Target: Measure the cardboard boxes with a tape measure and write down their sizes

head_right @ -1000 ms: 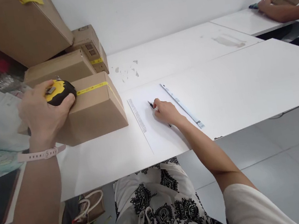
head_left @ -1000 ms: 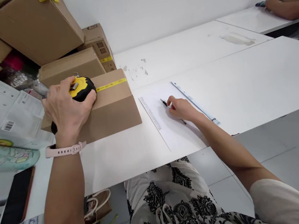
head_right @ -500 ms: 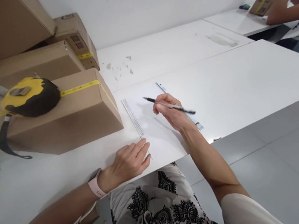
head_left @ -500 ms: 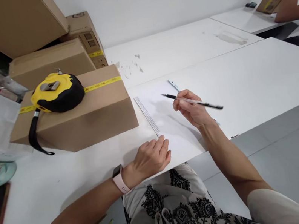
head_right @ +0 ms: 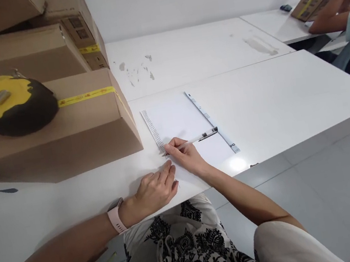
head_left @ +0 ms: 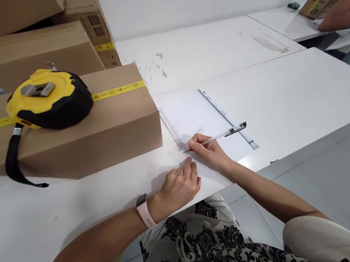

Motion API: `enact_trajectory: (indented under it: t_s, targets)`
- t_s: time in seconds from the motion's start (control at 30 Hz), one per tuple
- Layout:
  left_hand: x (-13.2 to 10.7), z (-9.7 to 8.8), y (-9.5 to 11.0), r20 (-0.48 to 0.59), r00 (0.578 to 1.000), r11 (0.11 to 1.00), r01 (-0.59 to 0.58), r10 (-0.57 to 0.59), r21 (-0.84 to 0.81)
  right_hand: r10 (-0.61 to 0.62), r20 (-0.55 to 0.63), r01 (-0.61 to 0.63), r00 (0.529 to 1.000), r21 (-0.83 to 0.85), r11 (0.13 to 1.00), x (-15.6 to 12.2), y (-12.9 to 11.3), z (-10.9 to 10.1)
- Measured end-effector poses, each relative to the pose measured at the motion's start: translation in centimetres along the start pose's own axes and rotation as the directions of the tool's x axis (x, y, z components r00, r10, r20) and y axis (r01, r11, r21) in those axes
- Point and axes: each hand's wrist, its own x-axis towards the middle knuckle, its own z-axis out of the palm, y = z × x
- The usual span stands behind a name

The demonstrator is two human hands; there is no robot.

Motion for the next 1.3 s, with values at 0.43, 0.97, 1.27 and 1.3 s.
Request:
enact_trajectory:
  t_s: [0.43,0.97,1.27,1.3]
  targets:
    - [-0.7,-0.8,-0.3,-0.053,0.997,0.996,-0.057,0.061,0.067,-0.176,-0.074,0.160,0.982,-0.188,0.969,-0.6,1.8,0.8]
    - [-0.8,-0.8,0.0,-0.022,0.998,0.997,-0.066,0.067,0.036,-0.231,0.030,0.228,0.973,-0.323,0.919,-0.9,2.1,0.7]
    - [-0.7,-0.3,0.2,-0.028,0.998,0.997,-0.059,0.060,0.043,-0.222,0.048,0.225,0.974,-0.344,0.912,-0.9,2.2,0.7]
    - [-0.7,-0.3,0.1,-0.023,0.998,0.997,-0.059,0.060,0.042,-0.221,0.050,0.225,0.974,-0.344,0.912,-0.9,2.2,0.8]
